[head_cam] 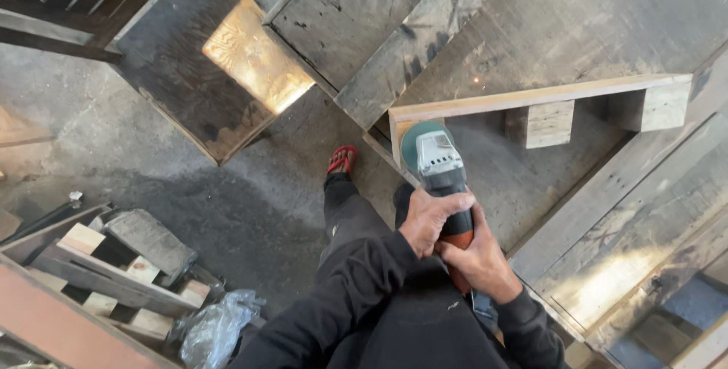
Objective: The person uses an angle grinder to sand and smooth the edges and surfaces of wooden planks and a small wooden frame resting on a work surface. They reposition and flip the planks between passes, grinding along the wood and producing sparks and sawdust as the disc contacts the material.
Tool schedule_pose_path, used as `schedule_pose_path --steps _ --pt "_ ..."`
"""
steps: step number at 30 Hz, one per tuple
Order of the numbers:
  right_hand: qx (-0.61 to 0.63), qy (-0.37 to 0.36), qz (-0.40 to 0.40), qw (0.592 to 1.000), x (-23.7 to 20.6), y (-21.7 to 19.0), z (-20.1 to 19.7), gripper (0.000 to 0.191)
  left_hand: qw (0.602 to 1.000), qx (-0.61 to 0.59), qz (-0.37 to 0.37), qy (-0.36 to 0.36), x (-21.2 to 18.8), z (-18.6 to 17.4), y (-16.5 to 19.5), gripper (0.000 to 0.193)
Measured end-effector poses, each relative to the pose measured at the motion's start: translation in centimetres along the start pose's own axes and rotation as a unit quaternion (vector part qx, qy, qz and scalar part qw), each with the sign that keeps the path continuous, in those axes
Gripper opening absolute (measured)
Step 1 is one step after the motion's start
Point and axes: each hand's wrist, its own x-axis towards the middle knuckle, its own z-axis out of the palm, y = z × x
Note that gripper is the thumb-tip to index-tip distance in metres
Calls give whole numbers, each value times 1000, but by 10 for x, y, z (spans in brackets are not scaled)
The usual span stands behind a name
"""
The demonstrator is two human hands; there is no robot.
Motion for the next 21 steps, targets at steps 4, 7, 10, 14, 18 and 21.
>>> schedule_pose_path --steps 4,7,10,14,18,21 --pt "-44 11 -59 997 0 -1 -2 104 1000 -28 9 -2 3 -2 -4 32" --pt "-17 2 18 1000 -1 -1 -4 92 1000 -7 1 -10 6 -4 -6 29" --pt "3 2 -23 1000 -1 2 -6 86 1000 -5 -28 -9 11 -2 -11 31" --pt "20 3 -76 997 0 8 -8 88 1000 15 -11 23 17 2 -17 37" --pt "74 -3 -21 997 0 14 -8 81 1000 6 -13 20 18 3 -20 36" --pt "69 3 -40 997 -2 16 -6 86 1000 27 -1 9 15 3 -20 35"
